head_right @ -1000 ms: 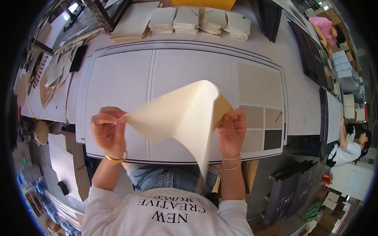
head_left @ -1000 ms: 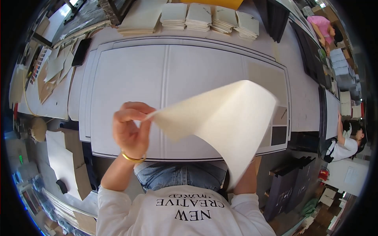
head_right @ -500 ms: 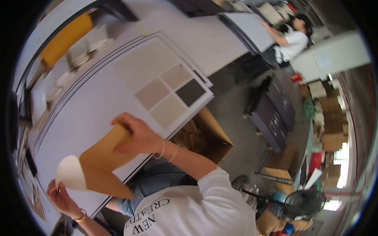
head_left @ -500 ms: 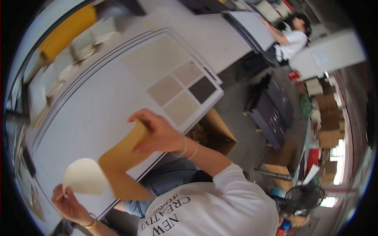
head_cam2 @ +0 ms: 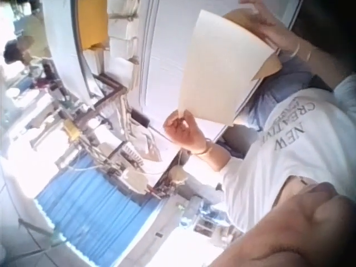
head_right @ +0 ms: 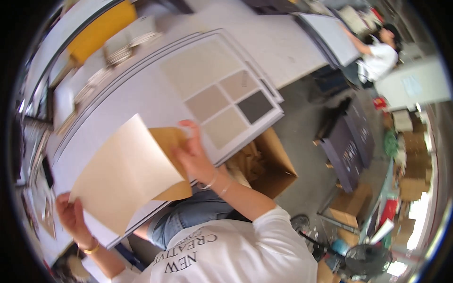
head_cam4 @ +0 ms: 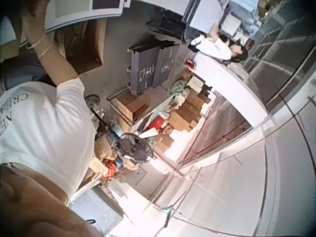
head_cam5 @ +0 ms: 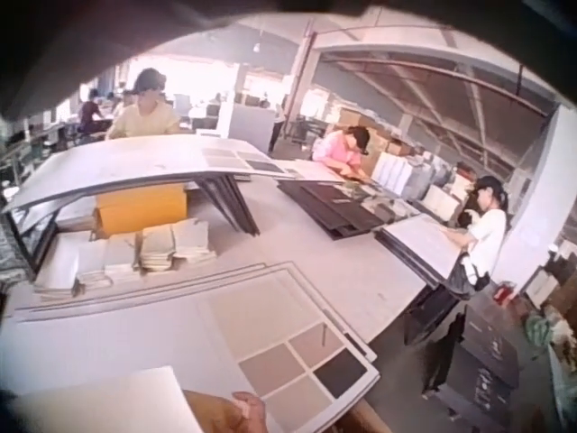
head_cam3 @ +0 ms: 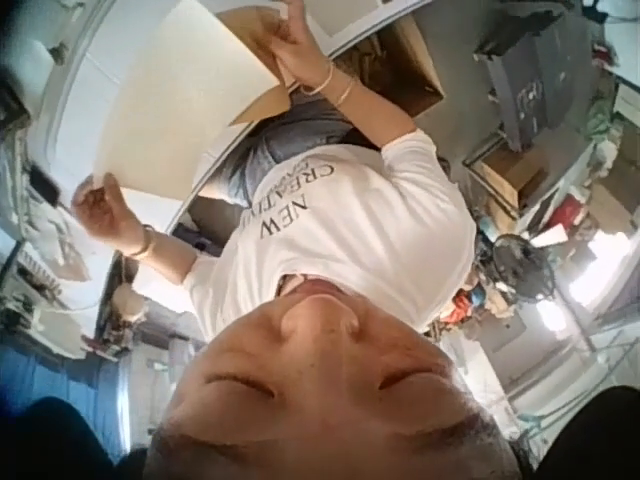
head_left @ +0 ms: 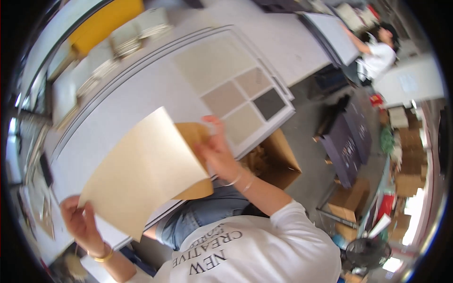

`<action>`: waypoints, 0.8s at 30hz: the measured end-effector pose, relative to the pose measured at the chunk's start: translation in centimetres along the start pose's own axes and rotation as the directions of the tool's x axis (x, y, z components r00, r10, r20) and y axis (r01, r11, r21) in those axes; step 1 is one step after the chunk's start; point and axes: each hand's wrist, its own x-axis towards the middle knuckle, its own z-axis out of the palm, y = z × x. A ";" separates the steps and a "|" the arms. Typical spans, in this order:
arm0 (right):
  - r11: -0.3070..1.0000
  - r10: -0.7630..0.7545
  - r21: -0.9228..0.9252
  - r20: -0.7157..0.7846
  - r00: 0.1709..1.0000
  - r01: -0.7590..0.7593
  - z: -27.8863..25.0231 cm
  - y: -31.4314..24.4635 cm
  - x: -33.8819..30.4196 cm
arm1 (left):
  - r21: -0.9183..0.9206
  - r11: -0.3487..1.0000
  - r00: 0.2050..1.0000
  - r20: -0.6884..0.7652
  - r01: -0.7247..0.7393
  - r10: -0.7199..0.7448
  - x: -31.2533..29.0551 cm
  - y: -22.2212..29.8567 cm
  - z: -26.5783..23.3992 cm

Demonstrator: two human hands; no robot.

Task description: Peeling adhesive backing from various paper samples and sticking them onto designated areas of a white cardboard folder, then using a small wooden block to press them down.

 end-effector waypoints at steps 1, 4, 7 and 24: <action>0.986 0.046 -0.159 -0.031 0.998 -0.050 -1.0 -0.7 -0.3 | -0.011 1.000 1.000 -0.008 -0.015 0.015 0.2 -0.1 0.8; 0.936 -0.291 -0.161 0.149 0.945 0.314 0.5 0.7 1.2 | -0.051 0.999 0.997 -0.069 0.015 -0.019 -1.2 1.4 -0.2; 0.968 -0.168 -0.152 0.211 0.963 0.202 -1.0 0.9 1.3 | -0.060 0.997 0.997 -0.053 0.044 -0.047 -1.0 1.6 0.8; 0.981 0.159 -0.158 0.294 0.942 -0.116 -1.4 -3.6 1.9 | -0.150 0.974 0.986 -0.034 -0.167 0.164 -2.2 0.4 0.9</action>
